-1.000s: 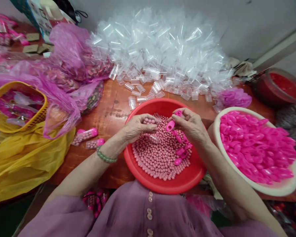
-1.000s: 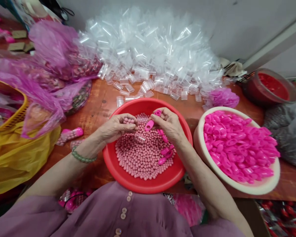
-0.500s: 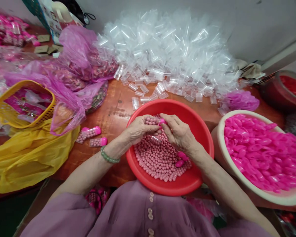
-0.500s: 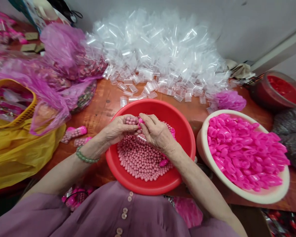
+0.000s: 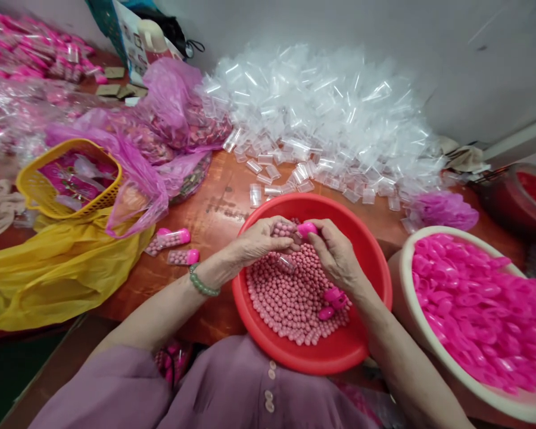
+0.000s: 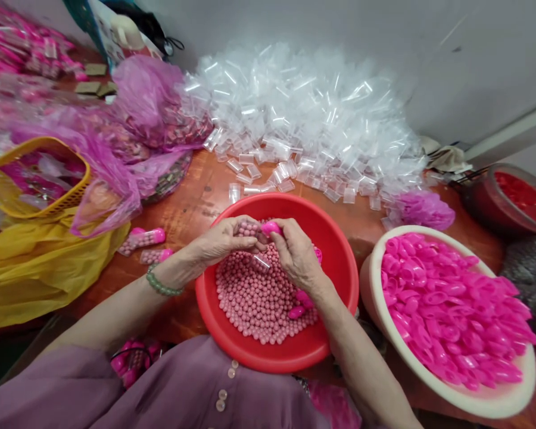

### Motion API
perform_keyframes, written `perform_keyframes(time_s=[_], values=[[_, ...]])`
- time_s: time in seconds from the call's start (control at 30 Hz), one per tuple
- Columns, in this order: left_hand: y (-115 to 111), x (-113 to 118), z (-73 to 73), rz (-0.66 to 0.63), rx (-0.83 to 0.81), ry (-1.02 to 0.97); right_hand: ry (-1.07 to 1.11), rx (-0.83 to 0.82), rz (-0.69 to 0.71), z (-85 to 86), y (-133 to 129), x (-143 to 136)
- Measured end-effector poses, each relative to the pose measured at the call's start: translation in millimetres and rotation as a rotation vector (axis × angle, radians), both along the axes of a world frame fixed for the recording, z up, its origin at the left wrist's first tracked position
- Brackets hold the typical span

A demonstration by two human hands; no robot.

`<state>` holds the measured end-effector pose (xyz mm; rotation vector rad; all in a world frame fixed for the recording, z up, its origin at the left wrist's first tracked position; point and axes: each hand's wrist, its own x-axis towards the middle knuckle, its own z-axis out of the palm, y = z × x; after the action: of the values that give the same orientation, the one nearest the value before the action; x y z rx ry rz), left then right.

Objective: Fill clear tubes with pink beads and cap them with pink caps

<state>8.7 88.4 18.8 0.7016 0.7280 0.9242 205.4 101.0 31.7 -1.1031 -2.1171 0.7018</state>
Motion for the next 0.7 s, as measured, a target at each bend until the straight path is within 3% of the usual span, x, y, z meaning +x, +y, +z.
perform_keyframes(time_s=[0.1, 0.27, 0.5, 0.7], values=[[-1, 1, -1.3, -0.050, 0.010, 0.027, 0.176, -0.151, -0.123, 0.7, 2, -1], [-1, 5, -2.7, -0.140, 0.045, 0.041, 0.316, -0.152, -0.127, 4.3, 0, -15], [-3, 4, 1.9, -0.113, 0.170, 0.097, 0.155, -0.050, -0.090, 3.5, -5, -24], [-3, 2, -2.8, -0.100, 0.210, 0.092, -0.018, 0.028, -0.020, 8.7, -4, -17]])
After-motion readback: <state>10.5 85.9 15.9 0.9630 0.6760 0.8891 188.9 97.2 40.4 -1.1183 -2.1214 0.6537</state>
